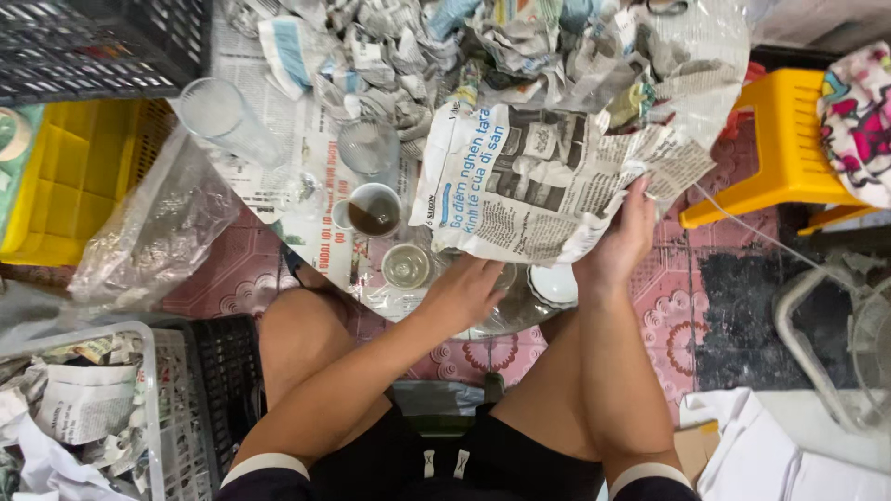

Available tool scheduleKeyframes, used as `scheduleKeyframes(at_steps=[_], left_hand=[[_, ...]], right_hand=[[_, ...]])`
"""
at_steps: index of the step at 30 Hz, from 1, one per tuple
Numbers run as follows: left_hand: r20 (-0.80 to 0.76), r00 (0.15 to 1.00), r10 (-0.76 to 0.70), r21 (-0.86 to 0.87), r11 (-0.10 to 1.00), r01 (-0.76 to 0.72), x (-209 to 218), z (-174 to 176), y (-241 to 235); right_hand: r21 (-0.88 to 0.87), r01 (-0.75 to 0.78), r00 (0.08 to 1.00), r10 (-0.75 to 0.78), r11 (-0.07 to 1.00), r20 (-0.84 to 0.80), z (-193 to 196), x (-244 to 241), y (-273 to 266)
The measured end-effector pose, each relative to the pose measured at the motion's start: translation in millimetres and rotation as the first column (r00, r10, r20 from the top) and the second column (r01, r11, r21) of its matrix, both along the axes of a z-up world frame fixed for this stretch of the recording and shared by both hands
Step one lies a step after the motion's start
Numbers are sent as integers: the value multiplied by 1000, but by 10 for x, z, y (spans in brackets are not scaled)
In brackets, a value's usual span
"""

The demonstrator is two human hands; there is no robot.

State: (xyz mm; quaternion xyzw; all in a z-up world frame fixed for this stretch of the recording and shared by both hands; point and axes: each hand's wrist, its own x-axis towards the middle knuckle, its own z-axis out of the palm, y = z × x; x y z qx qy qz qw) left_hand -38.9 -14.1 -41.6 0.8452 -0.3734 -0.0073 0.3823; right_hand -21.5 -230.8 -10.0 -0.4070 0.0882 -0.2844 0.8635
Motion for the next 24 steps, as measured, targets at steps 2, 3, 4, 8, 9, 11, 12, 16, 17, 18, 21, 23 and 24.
scheduleKeyframes(at_steps=[2, 3, 4, 8, 9, 11, 12, 16, 17, 18, 21, 23, 24], left_hand=[[13, 1000, -12, -88, 996, 13, -36, 146, 76], [20, 1000, -19, -133, 991, 22, -40, 202, 111], [-119, 988, -96, -173, 982, 75, -10, 236, 158], [-593, 649, -477, -632, 775, -7, 252, 157, 483], [-623, 498, -603, -746, 649, -146, 323, 108, 561], [-728, 533, -431, -653, 672, -349, 444, 22, 678], [-777, 530, -340, -597, 667, -447, 479, 6, 709], [-588, 805, -83, -635, 664, -395, 469, 130, 861], [-512, 859, 6, -615, 696, -371, 462, 194, 891], [-430, 899, 88, -587, 729, -352, 432, 254, 918], [-380, 924, 55, -490, 835, -251, 453, 411, 981], [-504, 854, -127, -496, 852, -166, 443, 463, 972], [-556, 804, -212, -502, 856, -122, 440, 472, 973]], right_hand=[[20, -17, 999, 16, 1000, 35, 23, 32, 102], [14, -36, 998, 36, 999, 42, 24, 39, 137], [10, -50, 998, 49, 999, 44, 11, 17, 168], [-6, -329, 939, 328, 944, 104, -142, -116, 209], [-22, -368, 924, 368, 930, 104, -193, -144, 221], [-52, -445, 889, 448, 894, 94, -259, -167, 227], [-108, -503, 859, 510, 857, 45, -255, -179, 213], [-666, -287, 952, 281, 689, -120, -80, -136, 228], [-837, -117, 992, 102, 535, -73, 1, -89, 236], [-637, -189, 969, 246, 748, 0, 85, -74, 240], [-222, -348, 924, 373, 911, 82, 275, 56, 295], [-461, -297, 950, 210, 837, -230, 302, 138, 397], [-445, -367, 928, 290, 817, -234, 298, 110, 443]])
